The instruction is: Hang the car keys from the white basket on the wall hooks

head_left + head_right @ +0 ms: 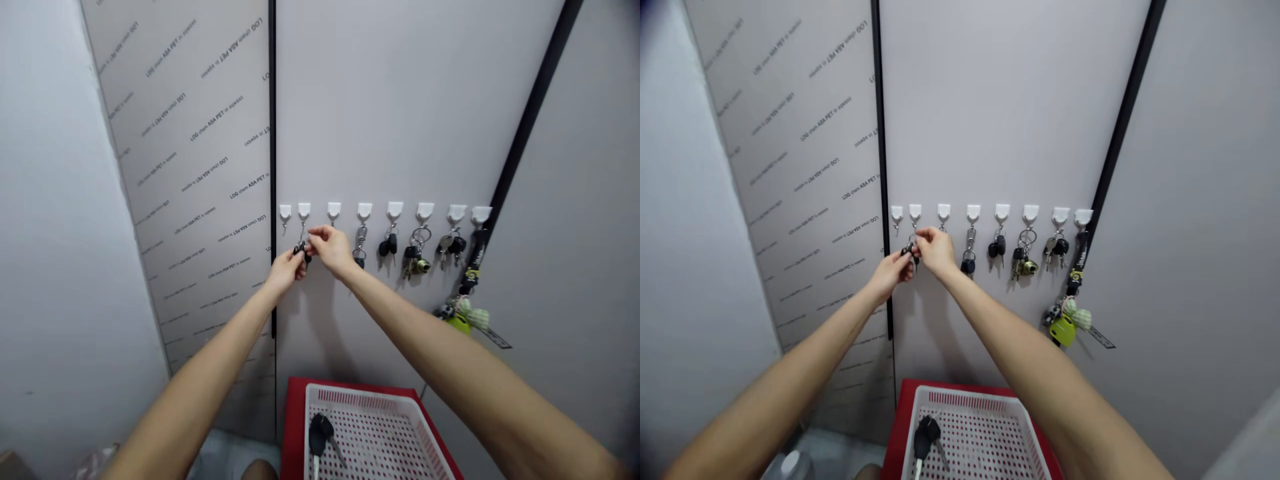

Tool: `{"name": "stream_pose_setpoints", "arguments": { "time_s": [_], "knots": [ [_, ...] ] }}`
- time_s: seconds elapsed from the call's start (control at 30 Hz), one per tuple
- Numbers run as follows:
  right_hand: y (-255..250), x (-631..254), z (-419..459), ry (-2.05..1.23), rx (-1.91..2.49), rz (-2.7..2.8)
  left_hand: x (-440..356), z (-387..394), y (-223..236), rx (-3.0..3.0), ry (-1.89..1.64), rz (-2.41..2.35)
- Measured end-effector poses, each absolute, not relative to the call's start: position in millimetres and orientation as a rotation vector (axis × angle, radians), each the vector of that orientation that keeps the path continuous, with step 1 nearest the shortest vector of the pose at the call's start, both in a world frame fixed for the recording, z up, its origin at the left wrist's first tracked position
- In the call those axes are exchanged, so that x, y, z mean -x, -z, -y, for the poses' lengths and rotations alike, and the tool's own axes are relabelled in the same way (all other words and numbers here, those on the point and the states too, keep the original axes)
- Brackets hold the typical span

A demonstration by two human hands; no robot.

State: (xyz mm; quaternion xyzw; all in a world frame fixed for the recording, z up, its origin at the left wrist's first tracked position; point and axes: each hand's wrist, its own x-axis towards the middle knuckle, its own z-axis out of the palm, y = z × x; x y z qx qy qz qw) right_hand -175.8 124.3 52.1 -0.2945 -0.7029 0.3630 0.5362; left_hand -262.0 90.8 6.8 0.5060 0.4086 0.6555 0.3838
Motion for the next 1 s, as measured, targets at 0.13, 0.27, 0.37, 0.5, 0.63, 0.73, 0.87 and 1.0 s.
{"name": "stream_pose_setpoints", "arguments": {
  "time_s": [0.13, 0.27, 0.37, 0.5, 0.63, 0.73, 0.87, 1.0],
  "knots": [
    [-70.5, 195.5, -139.0, -0.69, 0.789, 1.653, 271.8, -101.7, -31.9, -1.3, -1.724, -1.165],
    [-62.7, 201.5, -153.0, -0.509, 0.939, 1.71, 271.2, -110.0, -29.0, -1.279, -1.657, -1.281],
    [-50.9, 195.9, -151.0, -0.361, 0.933, 1.773, 270.0, -108.9, -15.7, -1.251, -1.617, -1.302],
    [-23.2, 173.6, -128.4, -0.174, 0.793, 1.822, 266.1, -95.8, 16.5, -1.199, -1.577, -1.323],
    [40.7, 138.7, -98.7, -0.196, 0.806, 2.082, 252.3, -73.8, 74.9, -1.3, -1.41, -1.304],
    [104.7, 112.1, -77.3, -0.375, 0.869, 2.4, 238.5, -54.0, 129.2, -1.447, -1.225, -1.304],
    [165.9, 87.9, -58.5, -0.496, 1.032, 2.616, 225.9, -31.8, 182.2, -1.594, -1.051, -1.36],
    [183.5, 79.8, -53.8, -0.443, 1.137, 2.754, 221.5, -22.3, 195.4, -1.61, -1.065, -1.467]
  ]
}}
